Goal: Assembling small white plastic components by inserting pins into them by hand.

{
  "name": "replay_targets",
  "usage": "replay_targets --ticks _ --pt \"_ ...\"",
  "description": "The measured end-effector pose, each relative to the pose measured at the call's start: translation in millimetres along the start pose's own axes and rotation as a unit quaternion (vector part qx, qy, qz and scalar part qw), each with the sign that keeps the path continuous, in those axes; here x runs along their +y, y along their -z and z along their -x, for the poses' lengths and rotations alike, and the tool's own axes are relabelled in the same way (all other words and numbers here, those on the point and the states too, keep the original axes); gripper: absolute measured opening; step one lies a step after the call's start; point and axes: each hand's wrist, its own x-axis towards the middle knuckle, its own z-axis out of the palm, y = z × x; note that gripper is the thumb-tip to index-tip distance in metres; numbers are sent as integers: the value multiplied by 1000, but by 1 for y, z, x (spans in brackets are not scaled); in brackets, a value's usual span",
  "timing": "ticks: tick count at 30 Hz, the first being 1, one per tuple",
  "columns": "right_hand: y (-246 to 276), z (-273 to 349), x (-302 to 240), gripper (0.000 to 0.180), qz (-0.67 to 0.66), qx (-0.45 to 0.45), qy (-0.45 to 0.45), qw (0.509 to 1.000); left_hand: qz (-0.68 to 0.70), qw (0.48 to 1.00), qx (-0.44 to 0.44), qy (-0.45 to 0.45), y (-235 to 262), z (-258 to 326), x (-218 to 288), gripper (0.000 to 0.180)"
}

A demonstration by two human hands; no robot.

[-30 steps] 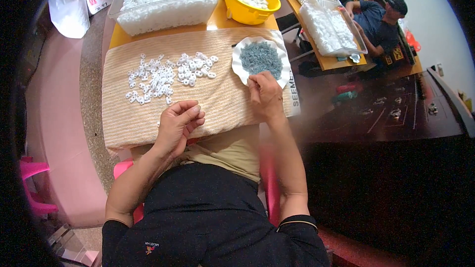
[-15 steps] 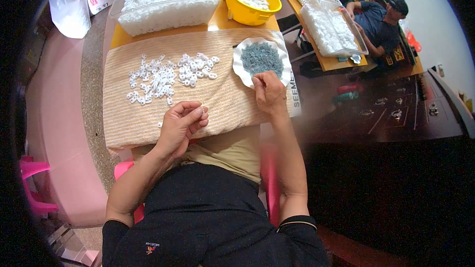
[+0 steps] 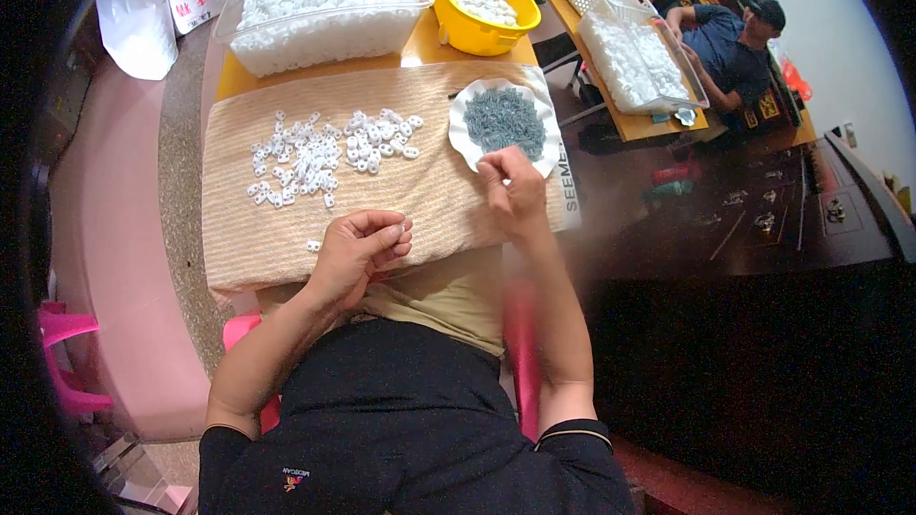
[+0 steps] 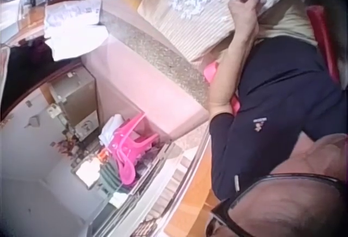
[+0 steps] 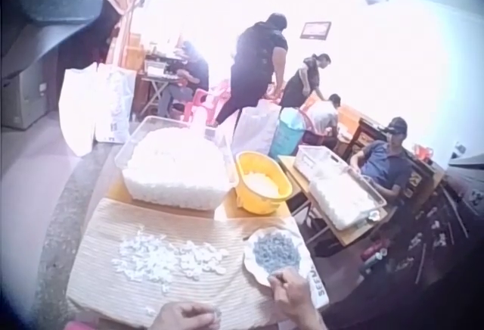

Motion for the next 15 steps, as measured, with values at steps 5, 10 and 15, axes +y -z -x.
replay_targets --ticks 5,10,15 --pt "-8 14 -49 3 -124 -103 28 987 -20 1000 1 -2 -9 4 2 20" --pt "-19 21 -67 4 -126 -150 70 978 -22 1000 -19 -5 -5 7 3 21" --pt "-19 29 -69 5 -132 -137 68 979 -20 999 -37 -10 -8 7 2 19"
